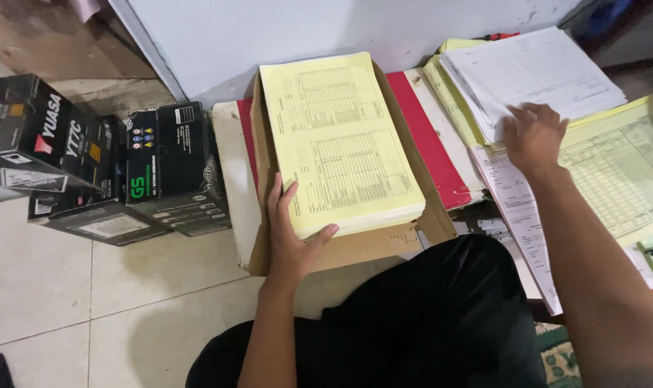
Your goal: Flipping through and sorting a stack of printed forms
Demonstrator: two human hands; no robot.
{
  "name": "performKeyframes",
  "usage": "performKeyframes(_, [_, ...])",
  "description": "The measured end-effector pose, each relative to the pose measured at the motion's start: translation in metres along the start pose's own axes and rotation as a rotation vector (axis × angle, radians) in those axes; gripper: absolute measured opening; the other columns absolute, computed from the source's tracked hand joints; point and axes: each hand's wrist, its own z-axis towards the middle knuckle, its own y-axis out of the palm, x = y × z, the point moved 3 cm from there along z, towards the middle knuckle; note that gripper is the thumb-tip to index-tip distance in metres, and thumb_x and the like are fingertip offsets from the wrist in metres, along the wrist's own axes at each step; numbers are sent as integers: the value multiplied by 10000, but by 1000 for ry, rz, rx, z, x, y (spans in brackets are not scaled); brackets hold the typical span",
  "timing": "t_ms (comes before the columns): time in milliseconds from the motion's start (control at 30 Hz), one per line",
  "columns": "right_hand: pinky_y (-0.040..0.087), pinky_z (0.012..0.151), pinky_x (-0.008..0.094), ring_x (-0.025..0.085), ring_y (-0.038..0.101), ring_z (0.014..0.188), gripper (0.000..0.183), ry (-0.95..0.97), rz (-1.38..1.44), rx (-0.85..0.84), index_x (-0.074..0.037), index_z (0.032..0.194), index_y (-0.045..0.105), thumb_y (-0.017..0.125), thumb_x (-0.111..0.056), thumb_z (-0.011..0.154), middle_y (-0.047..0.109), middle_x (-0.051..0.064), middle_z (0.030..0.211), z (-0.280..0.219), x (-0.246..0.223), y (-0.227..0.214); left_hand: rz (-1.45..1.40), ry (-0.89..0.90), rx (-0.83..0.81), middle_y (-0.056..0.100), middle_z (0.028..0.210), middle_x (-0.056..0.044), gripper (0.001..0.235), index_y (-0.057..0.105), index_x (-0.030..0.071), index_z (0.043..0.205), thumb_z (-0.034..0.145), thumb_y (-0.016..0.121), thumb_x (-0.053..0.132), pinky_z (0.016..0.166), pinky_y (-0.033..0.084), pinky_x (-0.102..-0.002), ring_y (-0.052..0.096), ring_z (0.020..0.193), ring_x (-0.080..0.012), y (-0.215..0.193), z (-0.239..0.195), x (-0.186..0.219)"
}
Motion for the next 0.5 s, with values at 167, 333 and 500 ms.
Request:
performKeyframes(167, [531, 562, 256, 149, 658, 603, 116, -122, -243, 91, -132, 1045, 794, 680, -153, 1053, 781, 38, 922, 1, -14, -32, 9, -10, 7, 211, 1639, -233, 938, 359, 51, 1482, 714, 887, 155, 1220, 304, -553, 290, 1510, -419, 0, 1, -2])
performKeyframes(333, [670, 668, 340, 366, 730, 748, 86, -260, 473, 336, 169, 1056, 633, 595, 211, 991, 715, 279, 947, -11, -99, -95, -38, -23, 26, 194, 1651, -264, 1061, 225, 33, 1528, 702, 889, 88, 1252, 256, -529, 256, 1532, -416, 0, 0, 1])
performKeyframes(500, [611, 739, 462, 409, 748, 894, 172, -703, 711, 195, 24, 985, 720, 725, 109, 836, 754, 210, 952, -77, -172, -116, -307, -172, 12, 111, 1678, -254, 1175, 133, 55, 1613, 731, 899, 184, 1276, 50, -531, 119, 1563, -413, 2, -3, -3])
